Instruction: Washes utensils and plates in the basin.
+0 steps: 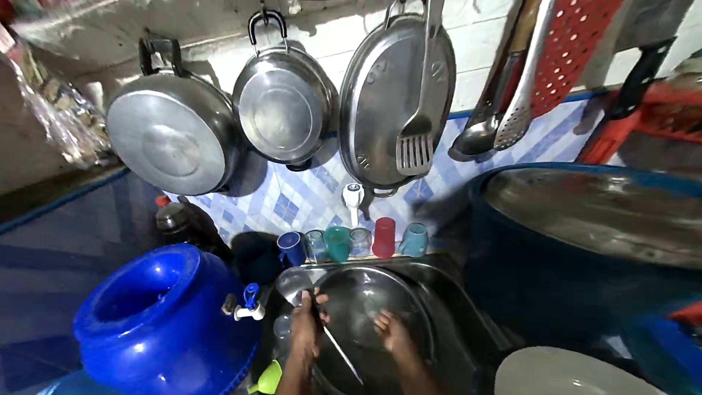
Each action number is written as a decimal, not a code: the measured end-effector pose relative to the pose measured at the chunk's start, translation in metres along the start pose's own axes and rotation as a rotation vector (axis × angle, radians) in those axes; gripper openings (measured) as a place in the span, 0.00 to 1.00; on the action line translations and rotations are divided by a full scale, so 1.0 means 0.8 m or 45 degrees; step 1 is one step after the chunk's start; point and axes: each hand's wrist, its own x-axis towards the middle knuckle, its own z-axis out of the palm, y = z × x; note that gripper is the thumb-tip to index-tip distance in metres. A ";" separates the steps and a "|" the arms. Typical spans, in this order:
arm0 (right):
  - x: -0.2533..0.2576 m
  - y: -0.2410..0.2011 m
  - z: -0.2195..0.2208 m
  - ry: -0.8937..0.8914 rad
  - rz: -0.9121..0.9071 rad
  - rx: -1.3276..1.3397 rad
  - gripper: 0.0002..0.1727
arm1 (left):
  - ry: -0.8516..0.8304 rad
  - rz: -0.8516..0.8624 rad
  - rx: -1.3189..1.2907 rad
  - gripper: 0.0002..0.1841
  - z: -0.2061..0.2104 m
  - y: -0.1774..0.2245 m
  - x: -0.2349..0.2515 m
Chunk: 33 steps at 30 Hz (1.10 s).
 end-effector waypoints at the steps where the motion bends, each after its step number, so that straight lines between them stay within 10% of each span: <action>1: 0.010 0.012 -0.001 0.183 -0.105 -0.049 0.17 | 0.015 -0.013 0.035 0.19 -0.005 0.004 -0.003; 5: 0.020 0.043 -0.014 0.102 -0.166 0.204 0.20 | 0.115 -0.090 0.046 0.10 -0.020 -0.005 0.000; 8: -0.011 0.003 0.026 -0.480 0.174 0.405 0.18 | 0.045 -0.235 -0.008 0.15 -0.023 -0.013 0.018; 13: -0.098 -0.102 0.102 -0.952 -0.125 -0.832 0.19 | -0.089 -0.323 0.156 0.24 0.016 -0.003 0.023; 17: -0.102 -0.131 0.070 -0.759 -0.333 -0.616 0.20 | -0.234 -0.286 0.208 0.14 0.028 0.013 0.027; 22: -0.034 -0.028 -0.016 0.084 -0.201 -0.393 0.27 | -0.200 -0.097 0.077 0.12 0.016 0.020 0.028; 25: -0.023 0.018 -0.033 0.159 -0.204 -0.426 0.24 | -0.132 -0.066 0.071 0.13 0.006 0.019 0.028; 28: -0.030 -0.010 0.012 -0.329 0.093 0.137 0.19 | -0.087 -0.066 0.144 0.12 0.001 0.011 0.026; 33: -0.151 -0.129 0.099 -0.865 -0.273 -0.450 0.20 | -0.060 -0.088 0.353 0.07 0.017 0.009 0.017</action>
